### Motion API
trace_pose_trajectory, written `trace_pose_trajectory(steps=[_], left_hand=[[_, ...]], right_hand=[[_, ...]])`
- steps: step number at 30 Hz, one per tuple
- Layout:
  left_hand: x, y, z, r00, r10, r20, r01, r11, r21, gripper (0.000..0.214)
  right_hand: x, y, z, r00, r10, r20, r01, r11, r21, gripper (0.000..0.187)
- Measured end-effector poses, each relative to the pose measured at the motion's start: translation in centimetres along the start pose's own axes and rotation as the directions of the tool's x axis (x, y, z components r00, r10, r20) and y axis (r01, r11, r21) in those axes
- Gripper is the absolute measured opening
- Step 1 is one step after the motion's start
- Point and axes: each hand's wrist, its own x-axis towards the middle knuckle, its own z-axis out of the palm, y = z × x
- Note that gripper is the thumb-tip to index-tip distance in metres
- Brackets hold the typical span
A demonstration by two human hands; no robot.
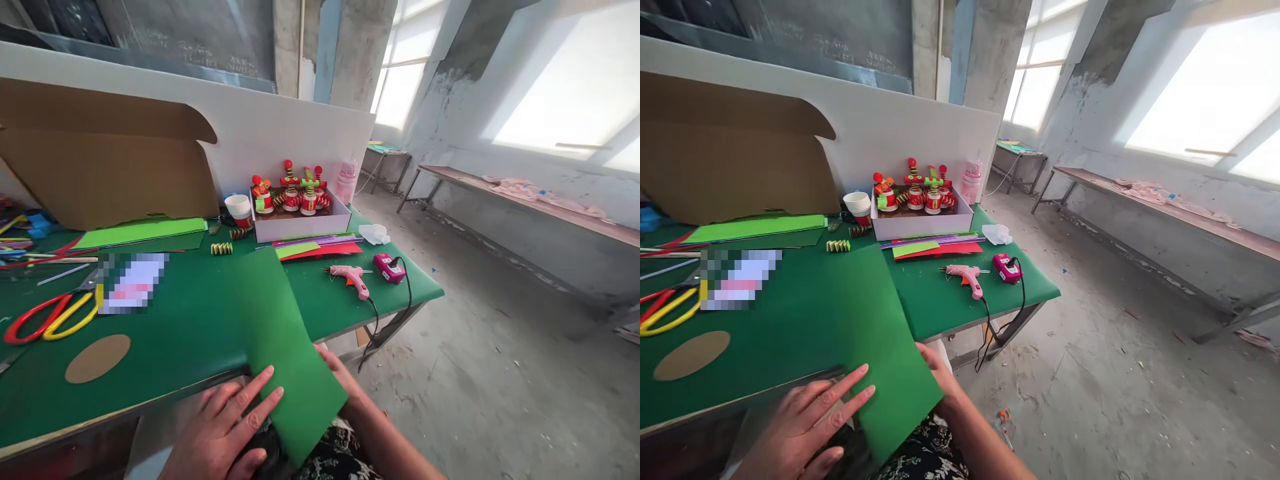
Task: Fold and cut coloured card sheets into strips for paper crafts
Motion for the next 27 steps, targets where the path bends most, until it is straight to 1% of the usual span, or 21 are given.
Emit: trace_pose_trajectory(steps=[2,3,4,5,7,9,10,11,12,13,14,15,16,17,18,19,21,23,24,25,27], left_hand=[[-0.8,-0.6,-0.2,0.994,-0.106,0.004,0.106,0.994,-0.003,0.052],[-1.0,-0.9,-0.4,0.987,-0.161,0.011,0.161,0.987,-0.001,0.05],[-1.1,-1.3,-0.4,0.981,-0.192,0.01,0.192,0.981,0.003,0.049],[-1.0,-1.6,-0.5,0.979,-0.204,0.007,0.204,0.979,0.012,0.048],[-0.4,-2.5,-0.2,0.982,-0.188,0.01,0.188,0.982,0.036,0.048],[0.4,-3.2,0.4,0.989,-0.144,0.042,0.142,0.988,0.061,0.049],[0.8,-3.5,0.8,0.989,-0.131,0.064,0.125,0.989,0.08,0.048],[1.1,-3.7,1.2,0.989,-0.126,0.083,0.117,0.988,0.105,0.048],[1.3,-3.8,1.7,0.988,-0.126,0.094,0.112,0.984,0.137,0.048],[1.3,-3.9,2.1,0.987,-0.131,0.094,0.113,0.979,0.171,0.048],[1.3,-4.0,2.5,0.987,-0.139,0.085,0.119,0.972,0.204,0.049],[1.2,-4.0,2.8,0.986,-0.149,0.073,0.129,0.965,0.23,0.049],[1.2,-4.1,3.0,0.985,-0.163,0.061,0.144,0.958,0.248,0.049],[1.1,-4.2,3.3,0.982,-0.182,0.052,0.163,0.952,0.26,0.049],[1.2,-4.4,3.4,0.978,-0.202,0.046,0.183,0.947,0.264,0.048],[1.3,-4.5,3.6,0.973,-0.225,0.043,0.206,0.943,0.263,0.048],[1.7,-4.8,4.1,0.966,-0.253,0.058,0.232,0.943,0.239,0.048],[2.3,-5.0,4.6,0.961,-0.258,0.102,0.236,0.953,0.19,0.051],[2.5,-5.0,4.9,0.958,-0.256,0.128,0.233,0.958,0.168,0.053],[2.6,-5.0,5.2,0.957,-0.248,0.15,0.225,0.962,0.155,0.055],[2.7,-5.1,5.8,0.959,-0.226,0.171,0.198,0.966,0.165,0.057]], right_hand=[[0.7,-1.4,-0.9,0.994,0.023,0.108,-0.02,0.999,-0.029,0.036],[1.1,-2.3,-1.4,0.987,0.031,0.16,-0.02,0.998,-0.065,0.035],[1.7,-3.3,-1.9,0.979,0.033,0.202,-0.009,0.993,-0.116,0.033],[2.5,-4.2,-2.4,0.971,0.031,0.235,0.012,0.984,-0.178,0.03],[4.5,-6.1,-3.2,0.952,0.04,0.305,0.064,0.944,-0.323,0.024],[6.8,-7.8,-3.9,0.936,0.057,0.348,0.133,0.858,-0.497,0.014],[8.0,-8.6,-4.3,0.938,0.049,0.342,0.176,0.783,-0.596,0.01],[8.9,-9.4,-4.7,0.95,0.012,0.313,0.222,0.679,-0.7,0.01],[9.7,-10.2,-5.1,0.963,-0.061,0.263,0.253,0.55,-0.796,0.016],[10.1,-10.8,-5.4,0.966,-0.163,0.201,0.252,0.414,-0.875,0.022],[10.2,-11.3,-5.7,0.95,-0.281,0.134,0.219,0.297,-0.93,0.026],[9.9,-11.6,-5.7,0.916,-0.395,0.075,0.171,0.214,-0.962,0.029],[9.3,-11.7,-5.4,0.87,-0.493,0.032,0.132,0.17,-0.977,0.032],[8.4,-11.4,-4.7,0.825,-0.565,0.011,0.119,0.155,-0.981,0.035],[7.4,-10.8,-3.6,0.791,-0.611,0.024,0.147,0.151,-0.978,0.038],[6.4,-10.0,-2.2,0.764,-0.64,0.077,0.219,0.145,-0.965,0.04],[4.7,-7.8,1.3,0.749,-0.617,0.242,0.399,0.129,-0.908,0.044],[4.0,-5.4,4.5,0.759,-0.545,0.358,0.495,0.125,-0.86,0.046],[4.1,-4.3,5.7,0.776,-0.487,0.402,0.513,0.115,-0.851,0.053],[4.3,-3.4,6.5,0.804,-0.444,0.396,0.488,0.11,-0.866,0.06],[4.9,-2.2,7.1,0.853,-0.389,0.348,0.414,0.099,-0.905,0.072]])
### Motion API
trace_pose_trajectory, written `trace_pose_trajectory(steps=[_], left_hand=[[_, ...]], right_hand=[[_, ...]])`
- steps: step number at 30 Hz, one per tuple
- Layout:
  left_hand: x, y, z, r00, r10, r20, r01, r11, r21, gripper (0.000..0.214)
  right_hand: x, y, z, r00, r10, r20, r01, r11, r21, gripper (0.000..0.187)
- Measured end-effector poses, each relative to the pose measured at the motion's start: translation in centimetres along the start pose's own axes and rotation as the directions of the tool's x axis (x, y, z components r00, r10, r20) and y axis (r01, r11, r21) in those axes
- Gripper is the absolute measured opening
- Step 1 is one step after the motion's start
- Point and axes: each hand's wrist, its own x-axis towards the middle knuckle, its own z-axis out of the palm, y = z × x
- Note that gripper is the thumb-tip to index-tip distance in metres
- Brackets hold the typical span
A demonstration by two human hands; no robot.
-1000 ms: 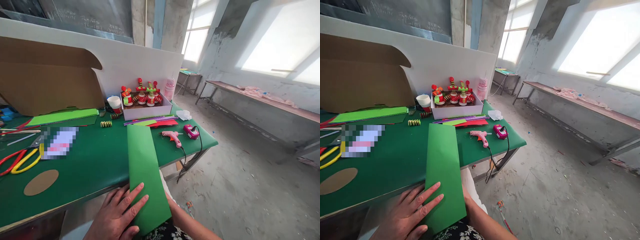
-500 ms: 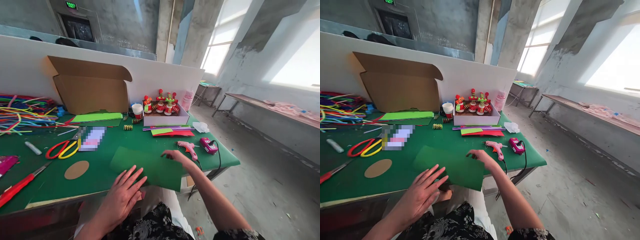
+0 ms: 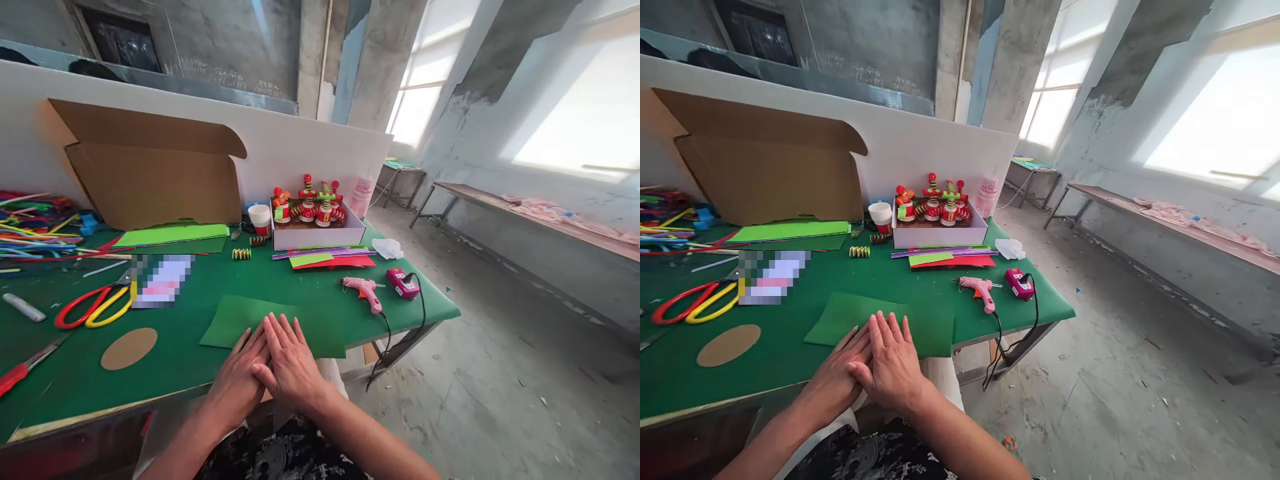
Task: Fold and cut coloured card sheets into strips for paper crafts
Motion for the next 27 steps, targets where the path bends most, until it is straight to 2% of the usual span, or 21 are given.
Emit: trace_pose_trajectory(steps=[3,6,9,12,17,21,24,25,27], left_hand=[[-0.4,-0.6,0.6,1.0,0.027,0.0,-0.027,0.998,0.065,0.057],[-1.4,-2.1,0.9,1.0,0.017,-0.001,-0.017,0.997,0.08,0.062],[-2.7,-4.5,1.0,0.998,-0.043,-0.039,0.046,0.997,0.065,0.072],[-3.9,-6.7,0.9,0.995,-0.075,-0.062,0.078,0.996,0.037,0.071],[-5.1,-8.7,0.4,0.985,-0.173,-0.021,0.174,0.984,0.044,0.07],[-5.1,-8.7,-0.5,0.954,-0.295,0.048,0.29,0.953,0.093,0.07],[-4.4,-7.3,-1.3,0.941,-0.338,0.002,0.335,0.932,0.137,0.07],[-4.0,-6.6,-1.6,0.95,-0.311,-0.026,0.312,0.941,0.132,0.069],[-3.0,-4.9,-1.9,0.977,-0.205,-0.066,0.211,0.972,0.1,0.068]], right_hand=[[-0.1,0.9,0.4,0.995,0.099,0.015,-0.098,0.994,-0.056,0.077],[-0.7,1.7,-0.2,0.985,0.166,0.041,-0.161,0.982,-0.095,0.078],[-1.6,2.4,-0.6,0.972,0.233,0.04,-0.226,0.965,-0.13,0.079],[-2.5,3.8,-0.8,0.952,0.306,0.004,-0.301,0.941,-0.155,0.075],[-3.7,6.2,-2.1,0.917,0.399,-0.029,-0.398,0.903,-0.164,0.067],[-4.5,8.3,-2.9,0.92,0.388,-0.053,-0.391,0.909,-0.142,0.06],[-5.6,9.9,-3.1,0.911,0.377,-0.168,-0.383,0.924,-0.002,0.055],[-6.1,10.3,-3.1,0.886,0.395,-0.244,-0.388,0.918,0.077,0.054],[-7.3,10.5,-3.1,0.782,0.472,-0.407,-0.395,0.88,0.263,0.055]])
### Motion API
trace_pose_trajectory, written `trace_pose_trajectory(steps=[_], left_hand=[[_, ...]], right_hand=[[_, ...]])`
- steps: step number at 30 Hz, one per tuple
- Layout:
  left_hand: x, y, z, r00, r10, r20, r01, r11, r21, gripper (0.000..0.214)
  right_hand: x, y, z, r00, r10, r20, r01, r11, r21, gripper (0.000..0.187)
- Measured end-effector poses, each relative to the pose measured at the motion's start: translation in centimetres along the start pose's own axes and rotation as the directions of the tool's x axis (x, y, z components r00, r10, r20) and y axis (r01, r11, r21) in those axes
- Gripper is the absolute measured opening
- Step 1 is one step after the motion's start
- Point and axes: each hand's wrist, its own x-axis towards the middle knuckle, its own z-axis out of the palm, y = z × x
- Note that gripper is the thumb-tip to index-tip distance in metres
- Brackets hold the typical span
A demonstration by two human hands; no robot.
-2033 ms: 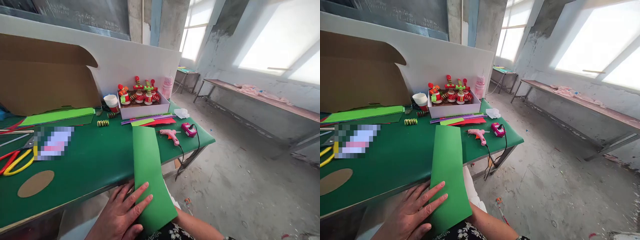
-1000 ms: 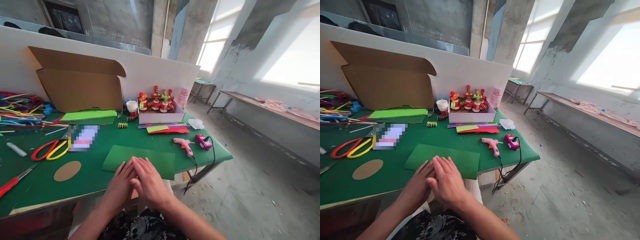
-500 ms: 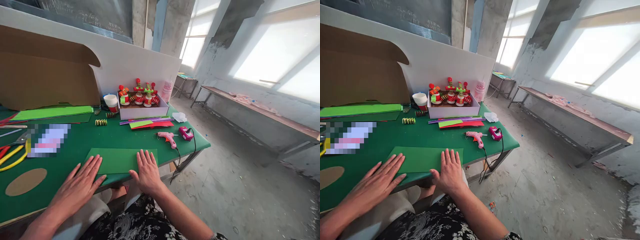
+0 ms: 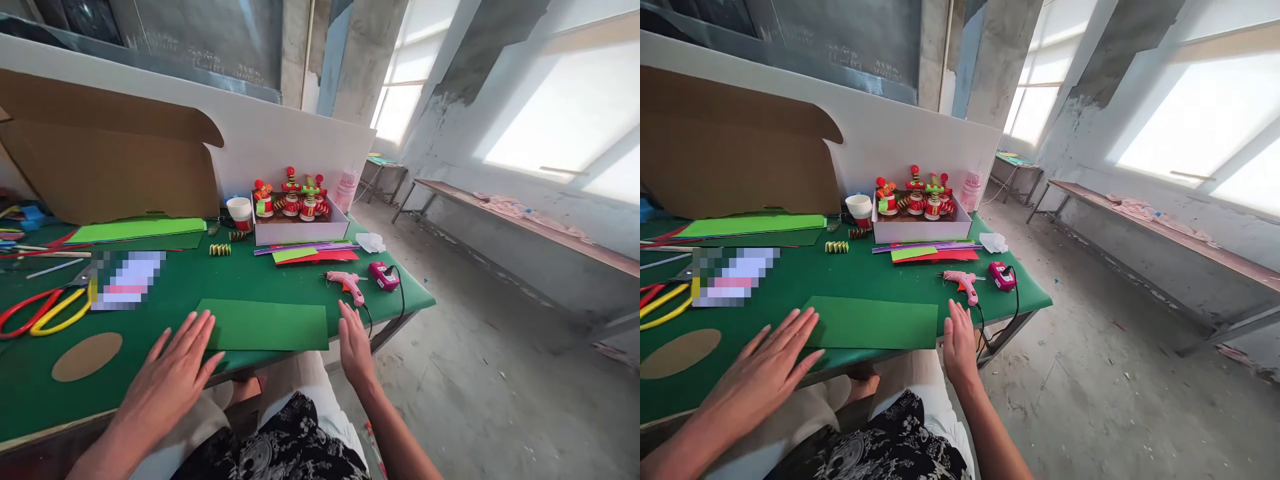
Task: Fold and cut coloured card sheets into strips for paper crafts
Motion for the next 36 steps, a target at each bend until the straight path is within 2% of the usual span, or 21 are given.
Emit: trace_pose_trajectory(steps=[2,4,6,7,9,10,11,13,15,17,18,20,23,25,28,30,33,34,36], left_hand=[[0.7,1.8,0.0,0.994,0.109,-0.017,-0.11,0.993,-0.042,0.07],[1.4,3.3,0.4,0.984,0.179,-0.005,-0.179,0.981,-0.07,0.075],[1.8,4.5,1.1,0.981,0.194,0.002,-0.194,0.978,-0.077,0.08],[1.9,4.9,1.5,0.982,0.188,0.004,-0.187,0.98,-0.075,0.081],[1.7,5.7,1.9,0.988,0.155,0.005,-0.154,0.986,-0.067,0.077],[1.4,6.0,2.0,0.991,0.134,0.003,-0.134,0.989,-0.064,0.073],[1.1,6.2,2.0,0.994,0.111,-0.001,-0.111,0.992,-0.061,0.069],[0.5,6.4,1.5,0.998,0.061,-0.016,-0.062,0.997,-0.05,0.065],[0.2,6.5,0.9,0.999,0.021,-0.031,-0.022,0.999,-0.024,0.065],[0.3,6.4,0.4,0.999,-0.003,-0.046,0.003,1.0,0.003,0.064],[0.5,6.4,0.3,0.998,-0.008,-0.056,0.008,1.0,0.009,0.064],[0.9,6.3,0.2,0.998,-0.005,-0.069,0.005,1.0,0.004,0.064],[1.3,5.9,0.6,0.998,0.015,-0.059,-0.016,1.0,-0.007,0.061],[1.3,5.2,0.9,0.999,0.025,-0.046,-0.025,1.0,0.003,0.06],[1.1,3.4,1.0,1.0,0.015,-0.027,-0.015,1.0,0.02,0.061],[0.8,2.0,1.0,1.0,0.012,-0.023,-0.012,1.0,0.018,0.052],[0.1,0.2,1.1,0.998,0.035,-0.052,-0.035,0.999,0.0,0.049],[-0.3,-0.2,1.2,0.997,0.036,-0.068,-0.036,0.999,-0.001,0.049],[-1.2,-0.7,1.3,0.996,0.031,-0.089,-0.03,0.999,0.018,0.048]], right_hand=[[-1.1,0.1,-0.4,0.981,0.129,-0.144,-0.105,0.98,0.166,0.056],[-2.2,-0.2,-0.5,0.953,0.269,-0.141,-0.213,0.922,0.323,0.056],[-3.0,-0.8,-0.2,0.919,0.392,0.028,-0.359,0.809,0.466,0.061],[-3.3,-1.1,0.1,0.886,0.435,0.159,-0.45,0.729,0.516,0.066],[-3.4,-1.7,0.8,0.79,0.465,0.4,-0.613,0.563,0.555,0.073],[-3.3,-2.0,1.1,0.755,0.463,0.464,-0.655,0.508,0.56,0.074],[-3.1,-2.4,1.3,0.749,0.458,0.479,-0.662,0.488,0.569,0.072],[-2.8,-3.3,1.7,0.808,0.432,0.4,-0.587,0.547,0.596,0.064],[-2.7,-4.6,1.8,0.894,0.348,0.282,-0.447,0.697,0.561,0.054],[-2.9,-6.1,1.8,0.954,0.192,0.229,-0.278,0.851,0.446,0.04],[-3.1,-6.8,1.8,0.967,0.103,0.233,-0.189,0.904,0.384,0.034],[-3.5,-8.1,1.6,0.963,-0.044,0.266,-0.038,0.954,0.299,0.026],[-3.9,-8.8,1.2,0.959,-0.119,0.258,0.045,0.961,0.274,0.028],[-3.7,-8.3,0.9,0.973,-0.075,0.217,0.009,0.957,0.291,0.033],[-3.0,-6.9,0.5,0.968,0.091,0.234,-0.185,0.888,0.42,0.044],[-2.2,-6.0,0.4,0.922,0.195,0.335,-0.356,0.766,0.535,0.05],[-0.3,-5.0,0.5,0.825,0.245,0.51,-0.546,0.577,0.607,0.054],[0.5,-4.7,0.6,0.798,0.246,0.55,-0.583,0.543,0.604,0.058],[2.4,-4.4,0.8,0.76,0.248,0.601,-0.626,0.529,0.573,0.062]])
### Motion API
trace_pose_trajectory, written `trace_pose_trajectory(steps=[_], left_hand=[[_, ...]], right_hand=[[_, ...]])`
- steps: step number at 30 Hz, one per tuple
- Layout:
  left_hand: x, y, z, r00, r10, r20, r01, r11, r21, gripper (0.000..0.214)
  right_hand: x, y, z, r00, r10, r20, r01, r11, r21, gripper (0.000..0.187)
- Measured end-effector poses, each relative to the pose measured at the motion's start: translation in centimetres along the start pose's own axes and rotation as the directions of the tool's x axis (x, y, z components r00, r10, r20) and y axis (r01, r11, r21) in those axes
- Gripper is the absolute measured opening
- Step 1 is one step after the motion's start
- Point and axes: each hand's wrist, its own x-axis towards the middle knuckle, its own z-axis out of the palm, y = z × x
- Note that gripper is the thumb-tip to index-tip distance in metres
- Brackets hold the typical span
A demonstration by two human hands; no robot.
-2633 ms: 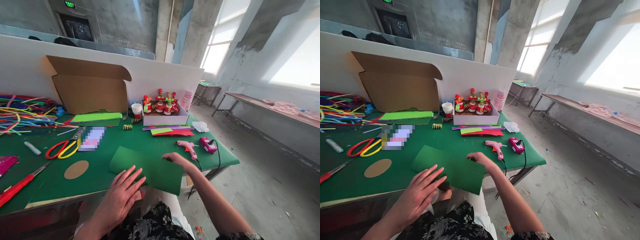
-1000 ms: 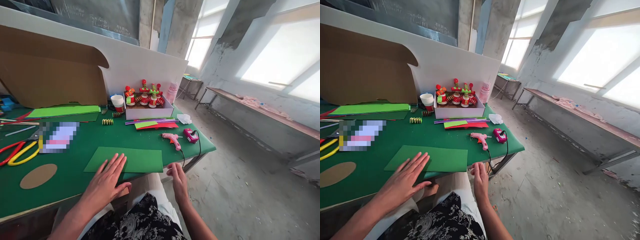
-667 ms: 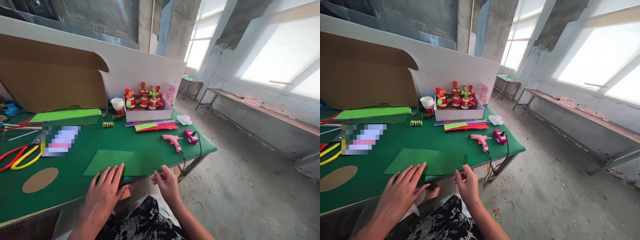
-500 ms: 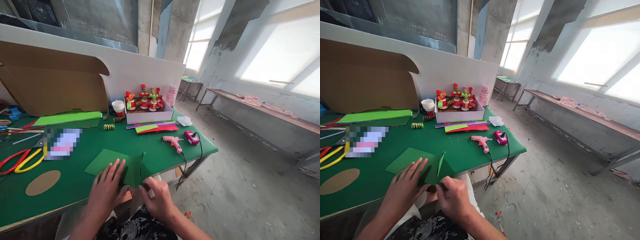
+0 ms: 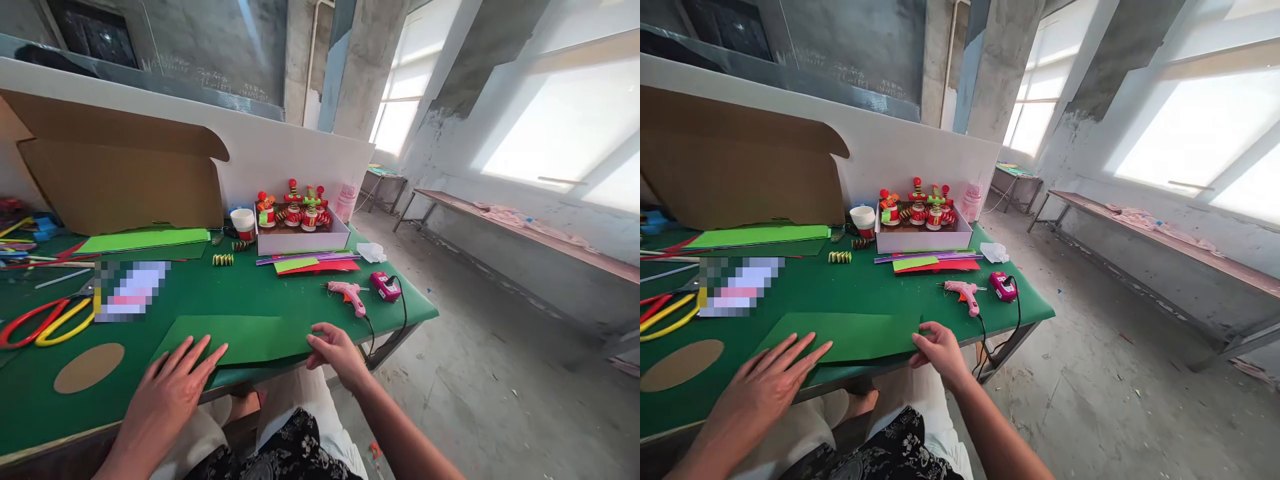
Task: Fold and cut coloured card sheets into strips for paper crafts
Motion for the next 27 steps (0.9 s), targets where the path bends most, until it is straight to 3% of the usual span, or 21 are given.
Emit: trace_pose_trajectory(steps=[5,12,17,23,27], left_hand=[[-1.7,-0.1,0.1,0.996,0.086,-0.023,-0.085,0.996,0.032,0.046],[-0.9,-0.3,-0.7,0.993,0.115,-0.006,-0.115,0.99,-0.078,0.042],[-1.0,-0.1,-0.6,0.997,0.074,-0.036,-0.077,0.993,-0.088,0.043],[-1.4,0.1,-0.2,0.998,0.055,-0.014,-0.055,0.997,-0.061,0.044],[-1.7,0.6,-0.3,0.999,0.044,0.006,-0.044,0.999,-0.025,0.045]], right_hand=[[4.2,-2.4,-0.2,0.992,0.102,0.077,-0.088,0.98,-0.177,0.042],[7.3,-3.8,1.0,0.989,0.106,0.102,-0.077,0.963,-0.257,0.056],[8.4,-3.5,1.4,0.994,0.102,0.042,-0.083,0.943,-0.321,0.043],[9.4,-2.7,1.2,0.997,-0.02,-0.068,-0.013,0.891,-0.455,0.022],[9.2,-2.4,1.1,0.979,-0.169,-0.11,0.073,0.806,-0.587,0.024]])
